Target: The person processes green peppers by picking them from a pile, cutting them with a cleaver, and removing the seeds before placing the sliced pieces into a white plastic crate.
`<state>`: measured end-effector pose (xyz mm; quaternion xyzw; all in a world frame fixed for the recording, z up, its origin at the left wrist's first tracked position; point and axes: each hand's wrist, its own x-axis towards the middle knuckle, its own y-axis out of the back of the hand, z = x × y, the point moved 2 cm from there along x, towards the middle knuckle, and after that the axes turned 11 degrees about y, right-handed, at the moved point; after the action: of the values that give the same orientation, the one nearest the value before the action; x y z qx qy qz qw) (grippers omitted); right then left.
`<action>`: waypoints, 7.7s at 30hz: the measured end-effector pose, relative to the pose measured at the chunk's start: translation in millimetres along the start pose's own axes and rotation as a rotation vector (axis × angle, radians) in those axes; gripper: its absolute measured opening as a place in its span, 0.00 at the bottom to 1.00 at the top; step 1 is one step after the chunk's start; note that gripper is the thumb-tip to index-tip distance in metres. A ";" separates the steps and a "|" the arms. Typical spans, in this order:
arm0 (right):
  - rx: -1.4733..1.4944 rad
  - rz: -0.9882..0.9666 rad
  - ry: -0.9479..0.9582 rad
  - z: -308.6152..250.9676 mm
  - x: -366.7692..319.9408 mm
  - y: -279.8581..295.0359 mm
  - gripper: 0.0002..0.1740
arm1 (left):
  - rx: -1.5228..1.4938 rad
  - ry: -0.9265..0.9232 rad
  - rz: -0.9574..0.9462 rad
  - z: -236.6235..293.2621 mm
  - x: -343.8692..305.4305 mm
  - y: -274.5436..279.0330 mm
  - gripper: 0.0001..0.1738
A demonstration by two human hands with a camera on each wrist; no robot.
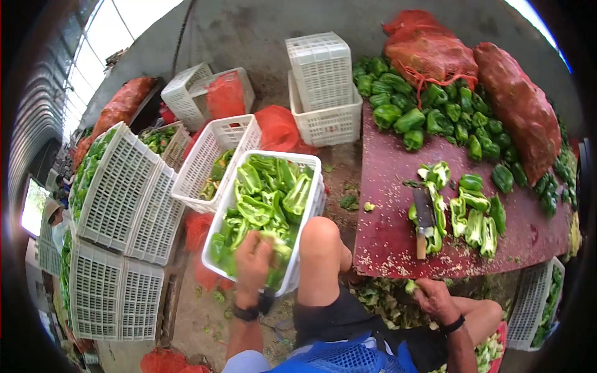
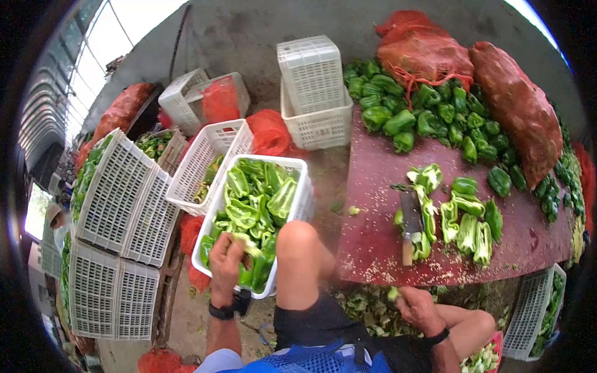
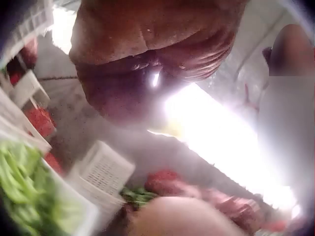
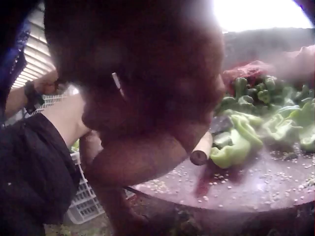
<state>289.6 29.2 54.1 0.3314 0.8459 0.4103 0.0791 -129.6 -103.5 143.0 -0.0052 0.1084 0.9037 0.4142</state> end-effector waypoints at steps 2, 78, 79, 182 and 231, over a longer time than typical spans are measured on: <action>-0.052 -0.126 -0.047 10.6 -7.5 -3.3 0.03 | 0.335 -0.142 0.222 -41.3 40.5 55.4 0.11; 0.835 0.296 -0.010 -43.8 50.9 -19.1 0.15 | -0.478 0.539 -0.845 -78.5 -31.9 -245.3 0.19; 0.890 0.285 -0.124 -48.1 49.3 -7.2 0.16 | -0.608 0.638 -0.808 -85.2 -29.1 -245.7 0.18; -0.061 0.369 0.095 -15.6 49.3 7.9 0.21 | -0.554 0.554 -0.950 -36.2 -23.2 -255.8 0.35; -0.074 0.440 0.024 -27.5 35.0 -12.2 0.16 | -0.783 0.720 -0.637 -67.9 -30.8 -236.9 0.12</action>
<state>245.5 28.0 67.7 0.4998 0.7386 0.4524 -0.0101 62.8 9.9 34.4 -0.4932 -0.1051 0.6501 0.5683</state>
